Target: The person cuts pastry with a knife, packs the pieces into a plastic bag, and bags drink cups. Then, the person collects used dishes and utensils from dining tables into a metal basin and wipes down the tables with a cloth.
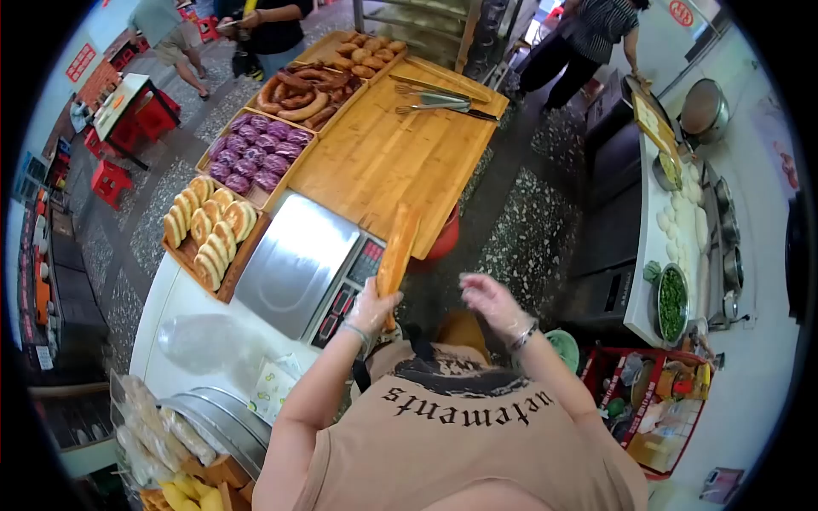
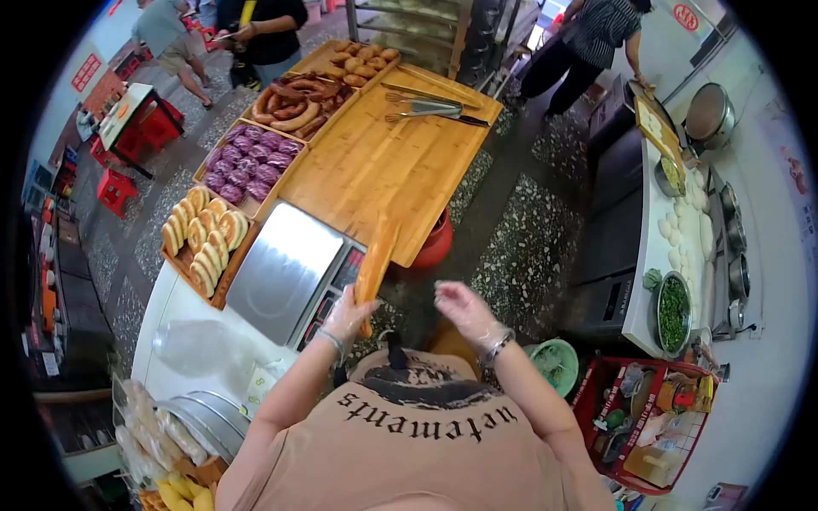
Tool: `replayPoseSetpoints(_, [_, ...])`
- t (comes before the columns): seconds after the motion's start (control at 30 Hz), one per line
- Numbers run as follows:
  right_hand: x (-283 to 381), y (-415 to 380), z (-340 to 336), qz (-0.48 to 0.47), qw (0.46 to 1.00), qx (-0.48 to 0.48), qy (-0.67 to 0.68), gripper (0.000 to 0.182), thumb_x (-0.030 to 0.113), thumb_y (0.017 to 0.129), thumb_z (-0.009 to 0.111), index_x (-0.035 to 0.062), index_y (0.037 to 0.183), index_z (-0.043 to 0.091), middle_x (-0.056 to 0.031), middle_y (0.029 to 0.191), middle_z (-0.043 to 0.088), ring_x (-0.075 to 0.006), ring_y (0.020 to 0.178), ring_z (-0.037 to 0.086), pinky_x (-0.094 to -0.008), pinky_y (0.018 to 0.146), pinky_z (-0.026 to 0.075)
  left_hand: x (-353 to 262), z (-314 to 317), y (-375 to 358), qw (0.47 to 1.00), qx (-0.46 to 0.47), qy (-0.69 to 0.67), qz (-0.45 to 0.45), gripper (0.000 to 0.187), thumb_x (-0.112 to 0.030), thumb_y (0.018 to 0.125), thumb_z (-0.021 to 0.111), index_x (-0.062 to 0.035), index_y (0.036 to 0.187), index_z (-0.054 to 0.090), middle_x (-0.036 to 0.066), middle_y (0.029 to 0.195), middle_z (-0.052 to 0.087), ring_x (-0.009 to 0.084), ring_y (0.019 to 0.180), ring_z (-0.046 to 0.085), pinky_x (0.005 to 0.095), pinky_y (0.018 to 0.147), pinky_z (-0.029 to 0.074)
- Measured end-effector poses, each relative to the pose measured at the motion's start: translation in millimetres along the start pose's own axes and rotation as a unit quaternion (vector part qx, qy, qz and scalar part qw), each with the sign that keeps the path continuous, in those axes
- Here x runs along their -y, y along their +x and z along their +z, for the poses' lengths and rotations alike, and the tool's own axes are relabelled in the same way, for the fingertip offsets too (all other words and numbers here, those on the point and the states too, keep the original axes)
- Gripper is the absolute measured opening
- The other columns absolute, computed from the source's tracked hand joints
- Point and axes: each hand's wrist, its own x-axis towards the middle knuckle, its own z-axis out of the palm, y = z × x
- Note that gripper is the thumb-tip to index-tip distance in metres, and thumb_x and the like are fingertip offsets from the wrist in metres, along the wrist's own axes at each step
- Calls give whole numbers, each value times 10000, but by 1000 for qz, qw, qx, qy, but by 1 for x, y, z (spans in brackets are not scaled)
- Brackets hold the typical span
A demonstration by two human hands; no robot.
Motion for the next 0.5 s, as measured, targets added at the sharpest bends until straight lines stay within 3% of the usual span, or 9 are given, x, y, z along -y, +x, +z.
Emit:
replayPoseSetpoints(0.03, [-6, -10, -11, -24, 999, -29, -22, 362, 136, 880, 615, 52, 1214, 504, -38, 1072, 557, -122, 1003, 543, -287, 893, 449, -1, 9, -6, 999, 13, -32, -33, 544, -278, 793, 688, -22, 1209, 448, 129, 998, 566, 191, 902, 543, 316, 810, 454])
replayPoseSetpoints(0.07, [-9, -16, -22, 6, 995, -62, -82, 362, 136, 875, 618, 39, 1206, 506, -43, 1080, 560, -123, 988, 550, -282, 874, 458, -2, 18, -14, 989, 13, -144, -27, 518, -263, 801, 679, -3, 1186, 450, 100, 967, 562, 173, 878, 529, 310, 780, 456])
replayPoseSetpoints(0.1, [3, 129, -65, -25, 994, -81, -71, 367, 138, 866, 623, 33, 1199, 510, -48, 1047, 579, -120, 974, 554, -270, 858, 464, -43, -23, 112, 996, -20, -78, -41, 522, -245, 804, 679, 4, 1197, 443, 87, 987, 560, 160, 891, 520, 303, 777, 454])
replayPoseSetpoints(0.2, [24, 215, -158, -23, 964, -145, -221, 337, 175, 859, 618, 21, 1149, 539, -100, 1018, 618, -182, 969, 586, -302, 863, 466, -62, 21, 158, 977, -40, -202, -45, 500, -239, 802, 678, 6, 1173, 448, 116, 980, 581, 193, 886, 551, 328, 771, 464])
replayPoseSetpoints(0.27, [31, 320, -215, -114, 910, -185, -352, 315, 178, 842, 604, 16, 1109, 559, -160, 1024, 621, -271, 962, 599, -353, 864, 470, -87, 25, 190, 986, -95, -87, -103, 497, -240, 787, 689, 14, 1141, 449, 169, 964, 611, 251, 887, 594, 370, 767, 474])
replayPoseSetpoints(0.3, [36, 379, -246, -180, 863, -187, -434, 304, 170, 831, 591, 17, 1093, 567, -191, 1032, 614, -319, 962, 597, -380, 864, 471, -96, 28, 214, 982, -110, -100, -117, 497, -240, 787, 689, 14, 1141, 449, 169, 964, 611, 251, 887, 594, 370, 767, 474])
replayPoseSetpoints(0.37, [59, 480, -288, -241, 772, -195, -554, 297, 147, 810, 555, 9, 1072, 577, -217, 1026, 600, -350, 984, 574, -404, 866, 465, -103, 35, 250, 977, -157, -3, -144, 506, -252, 770, 697, 21, 1115, 448, 230, 960, 621, 332, 903, 615, 417, 766, 477])
replayPoseSetpoints(0.4, [76, 518, -299, -212, 753, -176, -597, 322, 148, 811, 541, 8, 1100, 557, -212, 1064, 591, -344, 1019, 558, -413, 888, 449, -84, 46, 278, 963, -219, 99, -126, 459, -272, 740, 714, 9, 995, 455, 257, 915, 611, 374, 867, 611, 462, 741, 484])
replayPoseSetpoints(0.5, [105, 606, -303, -107, 708, -128, -686, 399, 162, 816, 517, 4, 1180, 476, -195, 1167, 550, -340, 1109, 506, -450, 949, 398, -93, 46, 328, 936, -248, 172, -180, 577, -288, 722, 721, 6, 1135, 446, 238, 966, 599, 379, 901, 589, 475, 760, 472])
